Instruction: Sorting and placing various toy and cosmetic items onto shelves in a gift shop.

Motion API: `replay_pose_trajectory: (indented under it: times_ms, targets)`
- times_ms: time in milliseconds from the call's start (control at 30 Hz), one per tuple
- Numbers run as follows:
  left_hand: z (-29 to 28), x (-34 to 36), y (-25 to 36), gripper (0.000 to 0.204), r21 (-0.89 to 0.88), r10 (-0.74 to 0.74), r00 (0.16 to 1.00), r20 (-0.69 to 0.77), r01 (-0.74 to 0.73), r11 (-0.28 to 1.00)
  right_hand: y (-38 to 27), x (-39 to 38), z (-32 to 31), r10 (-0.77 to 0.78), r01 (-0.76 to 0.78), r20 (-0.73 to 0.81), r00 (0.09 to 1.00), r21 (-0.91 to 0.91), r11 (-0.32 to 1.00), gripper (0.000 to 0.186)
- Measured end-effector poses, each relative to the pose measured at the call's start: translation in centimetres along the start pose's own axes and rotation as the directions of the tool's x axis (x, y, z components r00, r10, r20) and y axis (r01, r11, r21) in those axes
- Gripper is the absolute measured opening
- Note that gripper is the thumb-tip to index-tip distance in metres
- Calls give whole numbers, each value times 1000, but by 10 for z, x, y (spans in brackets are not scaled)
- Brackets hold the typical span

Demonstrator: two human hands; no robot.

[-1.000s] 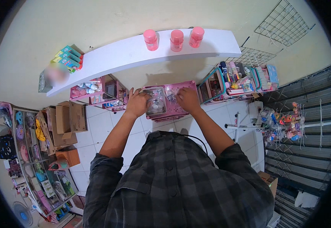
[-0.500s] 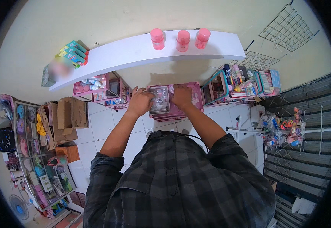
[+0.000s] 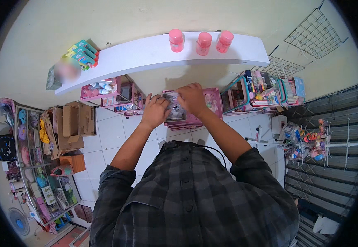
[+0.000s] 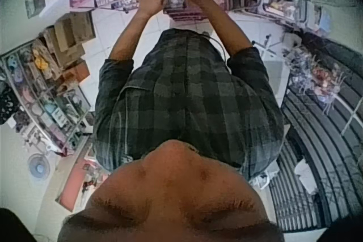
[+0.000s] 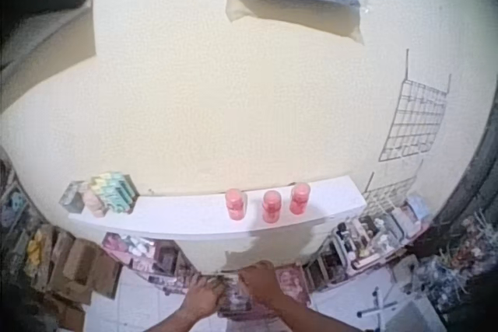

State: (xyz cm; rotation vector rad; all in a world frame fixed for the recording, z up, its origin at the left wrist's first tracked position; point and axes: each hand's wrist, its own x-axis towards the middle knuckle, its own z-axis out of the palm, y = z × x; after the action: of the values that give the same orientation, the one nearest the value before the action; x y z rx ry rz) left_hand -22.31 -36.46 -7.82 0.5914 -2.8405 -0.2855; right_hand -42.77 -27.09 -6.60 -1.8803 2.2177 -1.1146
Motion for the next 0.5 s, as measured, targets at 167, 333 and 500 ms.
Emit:
replay_pose_trajectory:
  times_ms: [167,333,500]
  targets:
    - [-8,-3,-6,37,-20,-5,988,-153,2,1000,-1,5,32,-166,239,262,951,-275,931,11]
    - [-10,-6,-10,40,-48,-40,988,-148,33,998,-3,14,37,-143,253,366,919,-271,929,15]
    - [-8,-2,-8,47,-76,-68,992,-105,60,995,-7,17,39,-89,221,475,875,-230,948,17]
